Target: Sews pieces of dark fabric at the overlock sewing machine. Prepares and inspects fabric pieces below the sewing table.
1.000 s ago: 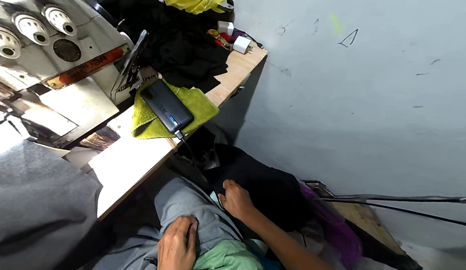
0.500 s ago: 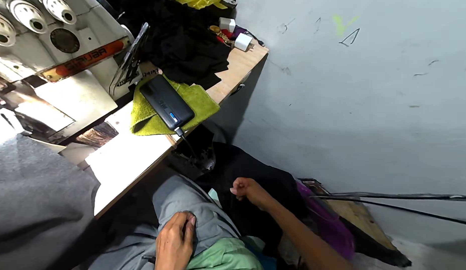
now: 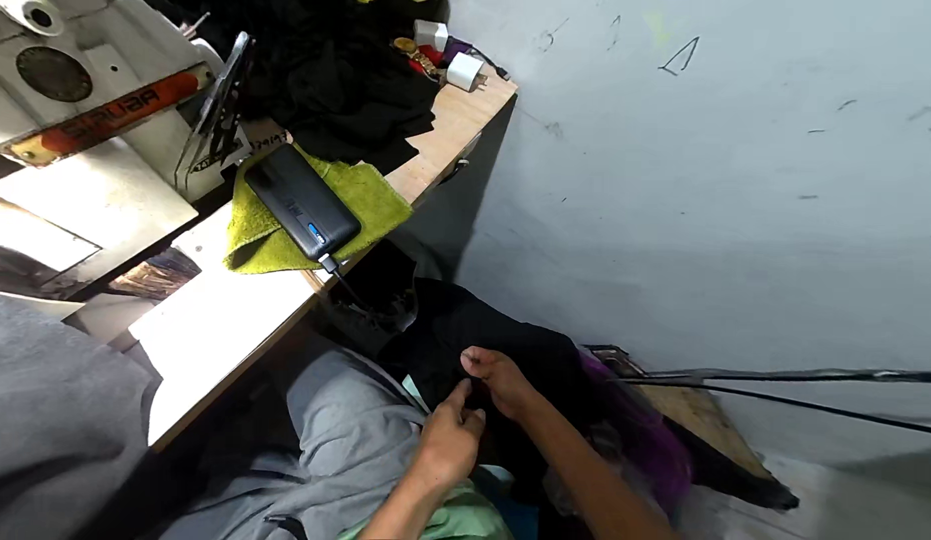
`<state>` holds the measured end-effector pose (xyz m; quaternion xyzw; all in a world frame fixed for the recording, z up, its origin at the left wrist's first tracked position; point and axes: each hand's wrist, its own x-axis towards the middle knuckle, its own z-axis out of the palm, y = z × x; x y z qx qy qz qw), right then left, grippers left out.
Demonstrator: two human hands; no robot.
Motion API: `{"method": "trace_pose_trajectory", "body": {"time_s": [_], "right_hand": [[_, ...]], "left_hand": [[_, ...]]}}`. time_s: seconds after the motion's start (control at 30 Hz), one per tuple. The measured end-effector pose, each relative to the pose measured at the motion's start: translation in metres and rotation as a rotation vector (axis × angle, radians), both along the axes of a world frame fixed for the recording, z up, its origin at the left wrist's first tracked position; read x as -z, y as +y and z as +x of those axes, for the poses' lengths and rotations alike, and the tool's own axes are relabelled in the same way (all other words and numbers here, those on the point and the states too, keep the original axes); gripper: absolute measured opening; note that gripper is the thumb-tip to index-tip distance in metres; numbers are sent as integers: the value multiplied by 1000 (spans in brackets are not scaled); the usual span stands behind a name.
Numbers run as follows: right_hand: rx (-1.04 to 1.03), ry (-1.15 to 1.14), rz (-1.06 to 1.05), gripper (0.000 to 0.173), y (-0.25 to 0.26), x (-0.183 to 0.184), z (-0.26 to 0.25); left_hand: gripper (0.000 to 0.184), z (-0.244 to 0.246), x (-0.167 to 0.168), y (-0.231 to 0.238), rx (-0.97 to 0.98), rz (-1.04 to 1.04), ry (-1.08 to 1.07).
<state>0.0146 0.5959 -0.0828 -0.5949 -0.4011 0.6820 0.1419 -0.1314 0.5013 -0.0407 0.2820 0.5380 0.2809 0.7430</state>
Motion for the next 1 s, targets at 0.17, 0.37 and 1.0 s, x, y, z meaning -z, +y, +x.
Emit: {"method": "trace_pose_trajectory", "body": {"time_s": [0.17,0.37,1.0], "right_hand": [[-25,39,-38,9,-4,5,7],[-139,-142,84,15,4,0,7],[392,-201,356,13,43,-10,94]], "left_hand": [[53,-7,-10,0,343,265,380],[29,-24,5,-9,-223,-157,51],[20,-5,37,34,-316,-432,282]]}}
